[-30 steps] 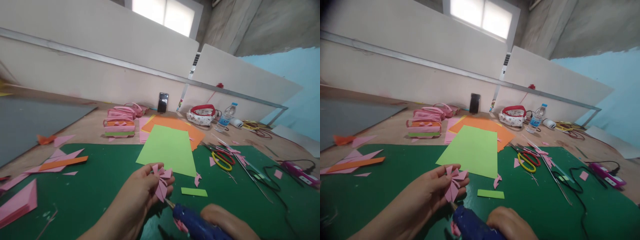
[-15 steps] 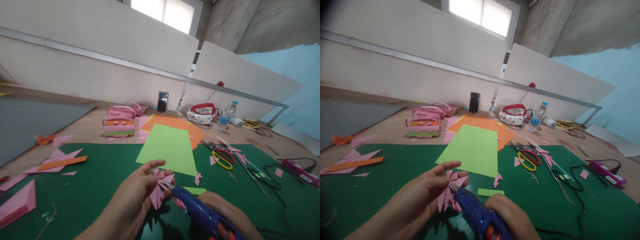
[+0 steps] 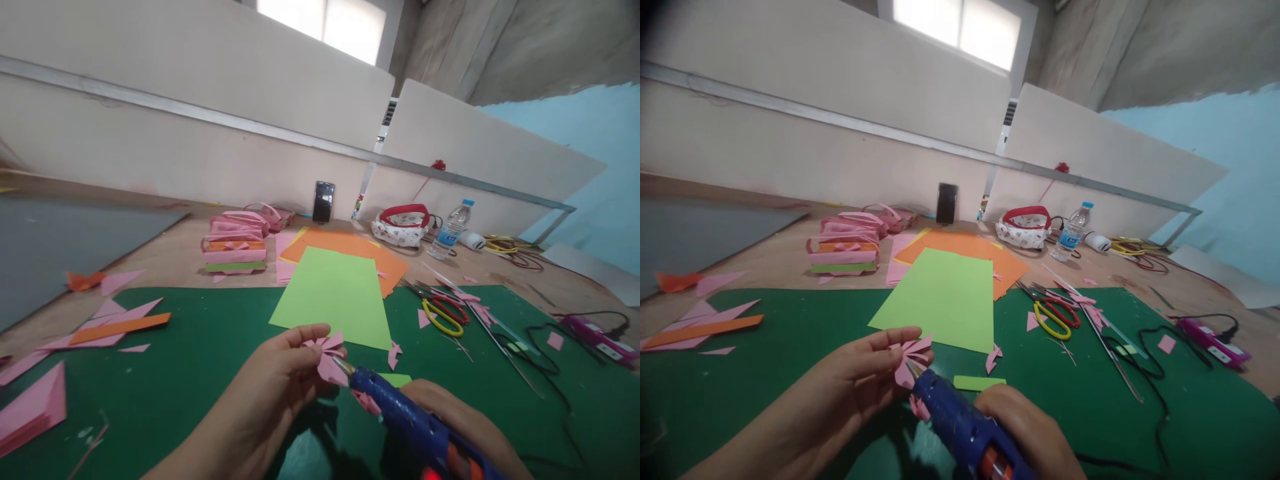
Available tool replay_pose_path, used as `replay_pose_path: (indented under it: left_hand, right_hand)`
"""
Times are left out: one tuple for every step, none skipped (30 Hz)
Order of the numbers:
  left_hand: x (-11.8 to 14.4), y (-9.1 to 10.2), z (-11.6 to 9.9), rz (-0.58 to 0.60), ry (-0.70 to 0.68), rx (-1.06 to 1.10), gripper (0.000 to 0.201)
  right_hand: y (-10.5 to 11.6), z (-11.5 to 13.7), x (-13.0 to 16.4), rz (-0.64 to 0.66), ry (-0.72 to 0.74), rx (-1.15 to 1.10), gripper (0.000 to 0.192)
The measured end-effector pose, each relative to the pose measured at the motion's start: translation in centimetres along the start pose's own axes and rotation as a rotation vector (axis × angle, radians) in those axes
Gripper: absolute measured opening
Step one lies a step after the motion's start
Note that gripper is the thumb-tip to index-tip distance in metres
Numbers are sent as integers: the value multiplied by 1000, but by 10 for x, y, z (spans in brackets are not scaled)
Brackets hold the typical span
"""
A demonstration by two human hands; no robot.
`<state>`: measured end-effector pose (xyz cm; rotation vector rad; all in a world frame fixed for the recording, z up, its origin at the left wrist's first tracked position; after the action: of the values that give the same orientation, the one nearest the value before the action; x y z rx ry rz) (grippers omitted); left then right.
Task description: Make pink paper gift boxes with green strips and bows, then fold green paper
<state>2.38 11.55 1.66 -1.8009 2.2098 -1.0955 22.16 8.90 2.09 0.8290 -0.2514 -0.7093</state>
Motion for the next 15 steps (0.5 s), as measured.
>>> replay_pose_path:
  left_hand:
    - [1, 0, 0, 0, 8, 3, 34]
    - [1, 0, 0, -6, 10, 13, 39]
    - [1, 0, 0, -12, 11, 24, 43]
    - [1, 0, 1, -16, 13, 29, 44]
    - [1, 1, 1, -13, 14, 26, 43]
    - [0, 1, 1, -7, 11, 13, 39]
    - [-1, 2, 2, -9, 14, -6, 34]
    - [-1, 4, 2, -18, 26, -30, 29]
    - [-2, 5, 2, -26, 35, -51, 26]
    - [-2, 7, 2, -37, 38, -60, 24]
    - [-2, 7, 2, -41, 39, -63, 23]
    - [-2, 7, 2, -34, 34, -60, 23]
    - [-1, 6, 1, -20, 28, -54, 23]
    - [-1, 4, 0, -6, 24, -54, 24]
    - [0, 2, -1, -2, 23, -58, 25]
  right_hand:
    - [1, 2, 0, -21, 12, -7, 29]
    - [3, 4, 1, -49, 22, -10, 31]
    - [4, 6, 2, -69, 29, -10, 31]
    - [5, 8, 3, -76, 39, -6, 31]
    - [6, 10, 3, -84, 44, -3, 31]
    - [7, 11, 4, -92, 42, -6, 32]
    - [8, 12, 4, -100, 33, -13, 33]
    - [8, 12, 4, -100, 20, -25, 34]
    - [8, 12, 4, -102, 4, -40, 36]
    - [9, 12, 4, -107, -14, -53, 39]
    - [8, 11, 4, -102, -29, -59, 41]
    - [7, 10, 4, -93, -40, -59, 42]
    - [6, 10, 4, -89, -48, -54, 43]
    - [5, 9, 4, -88, -49, -48, 44]
    - [3, 8, 4, -91, -49, -44, 44]
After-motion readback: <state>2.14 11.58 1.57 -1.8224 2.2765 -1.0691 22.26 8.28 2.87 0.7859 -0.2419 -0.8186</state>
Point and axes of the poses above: each hand's wrist, its own x-axis away from the middle knuckle, its own y-axis out of the back of the hand, z = x × y, the point moved 5 cm from there along -x, towards the middle knuckle, and after that the axes turned 12 degrees about z, right-handed, at the moved point
